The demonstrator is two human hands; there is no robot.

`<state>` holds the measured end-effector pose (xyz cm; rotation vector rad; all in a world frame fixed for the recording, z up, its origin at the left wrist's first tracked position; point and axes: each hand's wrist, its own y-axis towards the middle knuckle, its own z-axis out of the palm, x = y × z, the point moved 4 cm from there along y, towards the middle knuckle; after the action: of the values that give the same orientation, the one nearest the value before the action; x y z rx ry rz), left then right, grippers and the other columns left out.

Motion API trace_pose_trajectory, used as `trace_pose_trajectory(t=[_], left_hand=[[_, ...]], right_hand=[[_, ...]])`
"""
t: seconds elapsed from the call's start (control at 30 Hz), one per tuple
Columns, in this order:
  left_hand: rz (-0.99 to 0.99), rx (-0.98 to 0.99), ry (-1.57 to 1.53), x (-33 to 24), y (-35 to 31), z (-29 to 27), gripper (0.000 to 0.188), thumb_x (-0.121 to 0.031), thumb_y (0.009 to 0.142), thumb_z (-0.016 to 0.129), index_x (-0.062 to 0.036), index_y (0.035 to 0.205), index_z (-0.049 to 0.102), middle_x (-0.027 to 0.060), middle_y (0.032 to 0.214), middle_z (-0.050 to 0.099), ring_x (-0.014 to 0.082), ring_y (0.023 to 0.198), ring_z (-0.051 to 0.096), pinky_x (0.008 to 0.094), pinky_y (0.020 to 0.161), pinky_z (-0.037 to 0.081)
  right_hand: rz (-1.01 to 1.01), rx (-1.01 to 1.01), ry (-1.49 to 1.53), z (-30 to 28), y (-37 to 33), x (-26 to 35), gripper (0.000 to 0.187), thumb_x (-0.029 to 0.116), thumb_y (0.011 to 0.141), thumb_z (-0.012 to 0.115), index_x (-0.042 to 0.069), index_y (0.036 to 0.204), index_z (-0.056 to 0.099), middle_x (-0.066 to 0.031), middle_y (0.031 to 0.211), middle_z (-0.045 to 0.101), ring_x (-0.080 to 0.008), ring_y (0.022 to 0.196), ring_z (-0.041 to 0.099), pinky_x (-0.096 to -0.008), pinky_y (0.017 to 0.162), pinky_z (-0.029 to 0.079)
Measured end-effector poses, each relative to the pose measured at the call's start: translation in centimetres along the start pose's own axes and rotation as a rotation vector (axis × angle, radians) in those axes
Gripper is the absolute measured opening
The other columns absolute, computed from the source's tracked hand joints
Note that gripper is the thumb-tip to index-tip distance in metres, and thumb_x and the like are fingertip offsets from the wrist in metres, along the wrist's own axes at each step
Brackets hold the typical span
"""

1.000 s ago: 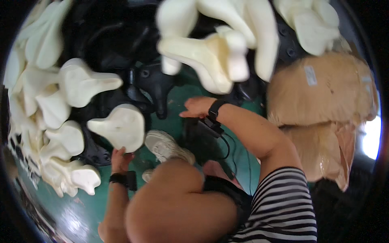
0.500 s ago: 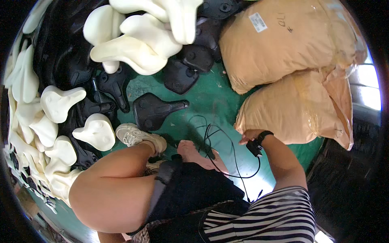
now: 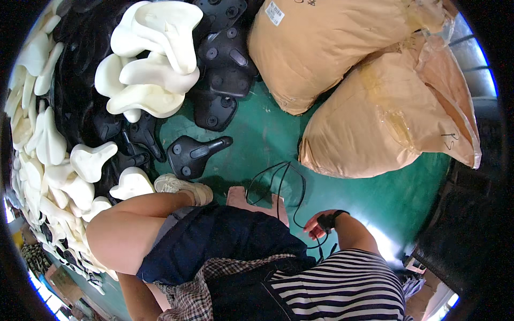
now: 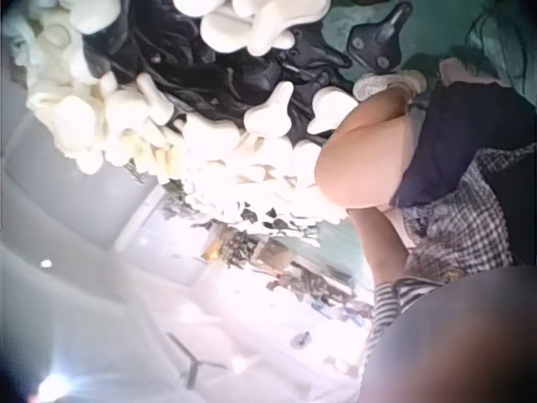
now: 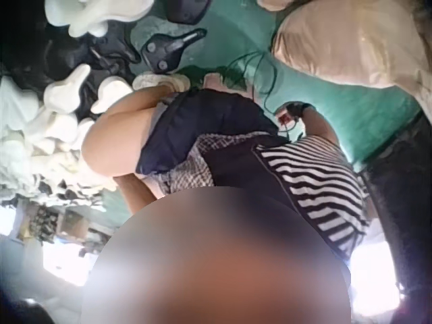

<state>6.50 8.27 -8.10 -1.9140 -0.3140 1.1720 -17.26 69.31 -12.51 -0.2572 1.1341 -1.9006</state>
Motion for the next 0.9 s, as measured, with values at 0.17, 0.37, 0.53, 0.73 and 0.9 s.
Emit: trace_pose_trajectory(t=[0.17, 0.37, 0.53, 0.73, 0.9], left_hand=[[-0.028, 0.009, -0.008, 1.6, -0.5, 1.0, 0.051, -0.026, 0.087, 0.057, -0.0100, 0.132, 0.037, 0.0101, 0.115, 0.051, 0.0289, 0.089, 0.059, 0.0402, 0.075, 0.049], [-0.086, 0.022, -0.012, 4.2, 0.0, 0.8, 0.050, -0.025, 0.086, 0.058, -0.0094, 0.130, 0.039, 0.0106, 0.113, 0.052, 0.0297, 0.089, 0.059, 0.0410, 0.074, 0.050], [-0.126, 0.024, -0.033, 5.6, 1.0, 0.1, 0.049, -0.025, 0.086, 0.058, -0.0089, 0.128, 0.041, 0.0110, 0.111, 0.052, 0.0304, 0.089, 0.059, 0.0416, 0.074, 0.050], [-0.073, -0.067, -0.146, 2.8, 3.8, -3.9, 0.048, -0.025, 0.085, 0.059, -0.0083, 0.127, 0.042, 0.0115, 0.110, 0.053, 0.0312, 0.089, 0.059, 0.0423, 0.074, 0.050], [-0.026, -0.211, -0.283, 3.9, 7.3, -12.4, 0.047, -0.025, 0.084, 0.059, -0.0078, 0.125, 0.044, 0.0119, 0.108, 0.053, 0.0319, 0.089, 0.059, 0.0429, 0.074, 0.051]], right_hand=[[-0.132, -0.020, 0.012, -3.3, -7.2, 2.1, 0.052, 0.011, 0.086, 0.063, 0.010, 0.133, 0.041, -0.0096, 0.088, 0.064, -0.0210, 0.079, 0.065, -0.0315, 0.068, 0.051], [-0.301, -0.140, 0.054, -2.7, -10.8, 3.5, 0.053, 0.007, 0.083, 0.063, 0.006, 0.131, 0.043, -0.0104, 0.087, 0.065, -0.0219, 0.082, 0.065, -0.0334, 0.069, 0.053], [0.006, -0.276, -0.249, -4.1, -12.7, 4.4, 0.031, 0.019, 0.085, 0.066, 0.002, 0.109, 0.059, -0.0135, 0.097, 0.068, -0.0232, 0.090, 0.067, -0.0336, 0.072, 0.053], [0.016, -0.757, -1.076, -3.4, -13.9, 18.6, 0.024, 0.020, 0.076, 0.068, 0.004, 0.094, 0.067, -0.0213, 0.086, 0.068, -0.0320, 0.072, 0.068, -0.0420, 0.059, 0.052], [-0.888, -0.491, -0.397, 6.7, -6.4, 37.3, 0.019, 0.019, 0.083, 0.061, 0.004, 0.095, 0.063, -0.0122, 0.072, 0.063, -0.0242, 0.060, 0.062, -0.0376, 0.054, 0.052]])
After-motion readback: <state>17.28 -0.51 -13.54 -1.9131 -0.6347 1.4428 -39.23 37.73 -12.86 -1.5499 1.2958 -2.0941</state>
